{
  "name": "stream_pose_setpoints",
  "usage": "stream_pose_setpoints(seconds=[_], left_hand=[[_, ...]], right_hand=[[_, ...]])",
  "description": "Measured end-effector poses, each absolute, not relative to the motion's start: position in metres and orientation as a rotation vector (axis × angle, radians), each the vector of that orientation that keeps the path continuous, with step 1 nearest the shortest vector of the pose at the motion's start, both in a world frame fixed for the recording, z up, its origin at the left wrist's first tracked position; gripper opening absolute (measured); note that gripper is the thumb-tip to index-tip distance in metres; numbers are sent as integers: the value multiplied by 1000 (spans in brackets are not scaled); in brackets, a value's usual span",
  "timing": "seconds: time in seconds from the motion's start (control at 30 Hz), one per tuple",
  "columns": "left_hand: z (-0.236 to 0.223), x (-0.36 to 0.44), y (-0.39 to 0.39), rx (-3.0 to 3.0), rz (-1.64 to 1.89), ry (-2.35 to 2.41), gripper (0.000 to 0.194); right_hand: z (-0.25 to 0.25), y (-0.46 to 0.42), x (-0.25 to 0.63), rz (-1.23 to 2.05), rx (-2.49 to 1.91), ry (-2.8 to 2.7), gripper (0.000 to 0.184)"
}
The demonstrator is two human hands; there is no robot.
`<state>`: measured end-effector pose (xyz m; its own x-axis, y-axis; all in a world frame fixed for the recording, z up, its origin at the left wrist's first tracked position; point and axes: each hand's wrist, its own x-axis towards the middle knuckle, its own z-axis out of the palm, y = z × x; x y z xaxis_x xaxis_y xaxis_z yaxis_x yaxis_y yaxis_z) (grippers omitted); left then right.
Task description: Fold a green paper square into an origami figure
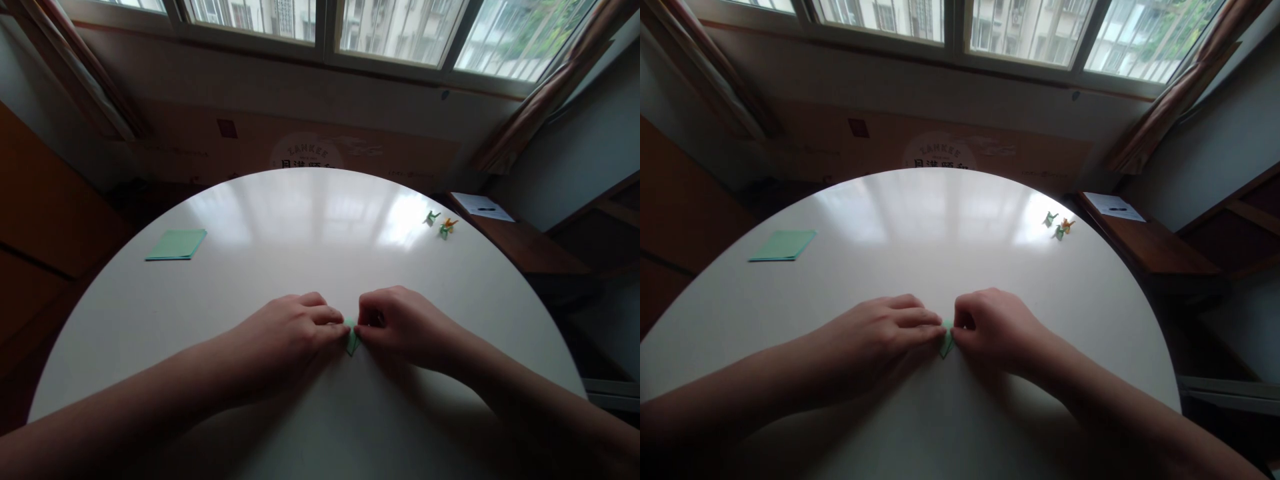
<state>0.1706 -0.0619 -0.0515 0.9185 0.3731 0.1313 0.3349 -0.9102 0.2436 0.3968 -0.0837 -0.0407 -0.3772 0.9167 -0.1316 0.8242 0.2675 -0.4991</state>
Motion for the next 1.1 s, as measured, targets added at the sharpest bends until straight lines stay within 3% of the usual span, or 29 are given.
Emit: stream_pose_setpoints(seconds=[0.5, 0.7, 1.1], left_hand=[[-53, 173, -68, 2919, 213, 603, 17], [-54, 171, -68, 2933, 241, 589, 16], [-52, 172, -68, 2944, 206, 585, 24]], right_hand=[[-43, -94, 387, 701, -1676, -2370, 13], [-42, -100, 382, 825, -1615, -2387, 12], [-47, -81, 402, 872, -1610, -2199, 12]])
